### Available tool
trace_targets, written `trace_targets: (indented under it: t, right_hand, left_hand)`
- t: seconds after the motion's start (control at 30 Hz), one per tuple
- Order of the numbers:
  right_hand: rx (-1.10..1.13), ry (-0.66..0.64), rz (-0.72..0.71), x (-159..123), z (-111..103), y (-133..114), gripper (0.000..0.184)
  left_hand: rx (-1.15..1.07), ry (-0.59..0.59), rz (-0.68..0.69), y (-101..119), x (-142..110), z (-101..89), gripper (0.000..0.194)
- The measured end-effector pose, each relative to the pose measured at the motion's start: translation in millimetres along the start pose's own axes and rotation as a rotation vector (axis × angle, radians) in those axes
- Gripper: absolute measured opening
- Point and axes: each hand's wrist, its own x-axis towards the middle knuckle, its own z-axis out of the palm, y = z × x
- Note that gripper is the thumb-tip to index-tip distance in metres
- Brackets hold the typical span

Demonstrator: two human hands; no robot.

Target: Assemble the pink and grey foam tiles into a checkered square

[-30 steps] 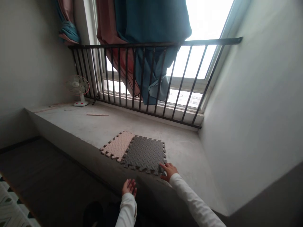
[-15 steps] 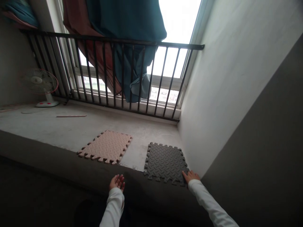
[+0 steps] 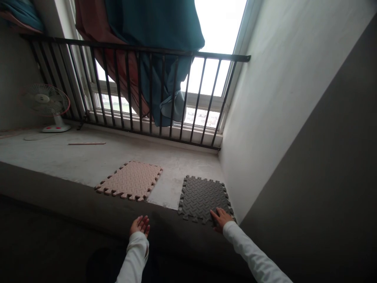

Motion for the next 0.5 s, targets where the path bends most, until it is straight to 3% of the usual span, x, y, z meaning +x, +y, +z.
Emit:
trace_targets:
  t: [0.17,0.5]
  right_hand:
    - [-0.019,-0.024,0.016,2,-2,-10,0.082]
    - [-0.075,-0.126,0.087,14,0,-4,0.081]
  left_hand:
    - [-0.004,0.000,-0.014,0,-2,1.4,0.004]
    - [0.002,-0.011,-0.015,1,-4,1.0,0.005]
